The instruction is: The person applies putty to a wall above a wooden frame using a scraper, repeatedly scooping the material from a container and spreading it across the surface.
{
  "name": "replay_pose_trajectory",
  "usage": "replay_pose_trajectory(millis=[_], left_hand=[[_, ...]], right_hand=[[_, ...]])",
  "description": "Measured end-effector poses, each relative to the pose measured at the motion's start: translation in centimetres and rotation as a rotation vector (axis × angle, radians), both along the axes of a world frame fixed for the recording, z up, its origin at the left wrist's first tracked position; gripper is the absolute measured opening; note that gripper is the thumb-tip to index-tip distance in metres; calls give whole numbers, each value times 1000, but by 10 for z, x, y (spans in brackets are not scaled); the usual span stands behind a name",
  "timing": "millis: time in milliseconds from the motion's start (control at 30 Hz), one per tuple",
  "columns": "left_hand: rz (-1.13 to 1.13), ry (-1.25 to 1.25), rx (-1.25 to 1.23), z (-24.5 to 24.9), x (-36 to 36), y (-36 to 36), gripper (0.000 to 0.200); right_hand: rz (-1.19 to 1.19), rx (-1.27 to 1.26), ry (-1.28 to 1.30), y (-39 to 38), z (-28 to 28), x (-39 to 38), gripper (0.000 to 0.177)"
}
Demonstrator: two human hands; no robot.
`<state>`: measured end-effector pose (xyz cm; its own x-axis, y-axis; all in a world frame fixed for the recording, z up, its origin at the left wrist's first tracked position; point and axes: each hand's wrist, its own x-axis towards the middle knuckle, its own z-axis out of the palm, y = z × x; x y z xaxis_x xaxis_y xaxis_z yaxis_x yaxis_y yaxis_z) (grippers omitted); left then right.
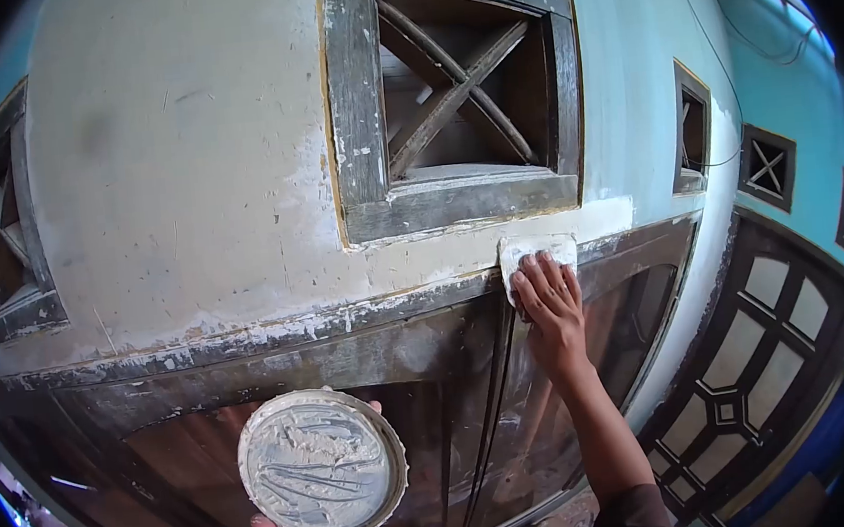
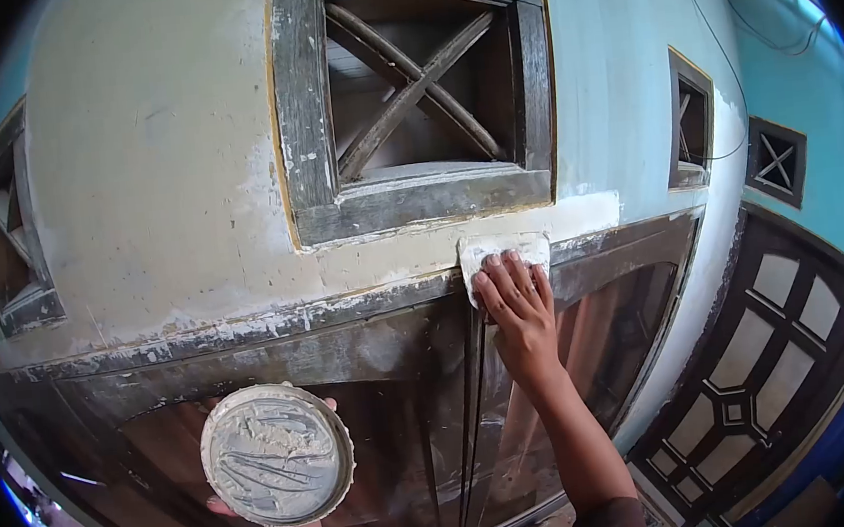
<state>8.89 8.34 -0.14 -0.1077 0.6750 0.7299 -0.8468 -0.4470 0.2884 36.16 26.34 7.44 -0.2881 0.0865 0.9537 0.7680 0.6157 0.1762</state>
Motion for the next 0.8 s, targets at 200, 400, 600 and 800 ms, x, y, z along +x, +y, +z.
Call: replay_pose_trajectory(millis=[200,400,600,800], left_hand=[[-46,-119,-19,-3,2,-2,142],[-32,-100,-18,3,9,3,144],[-42,-87,-5,1,6,1,143],[8,-15,47,3,5,3,129]], right_hand=[[30,64,8,-5,-12,15,46],[37,35,27,10,3,2,57],[44,34,23,7,-23,16,49],[64,71,57,-4,16,-2,54]])
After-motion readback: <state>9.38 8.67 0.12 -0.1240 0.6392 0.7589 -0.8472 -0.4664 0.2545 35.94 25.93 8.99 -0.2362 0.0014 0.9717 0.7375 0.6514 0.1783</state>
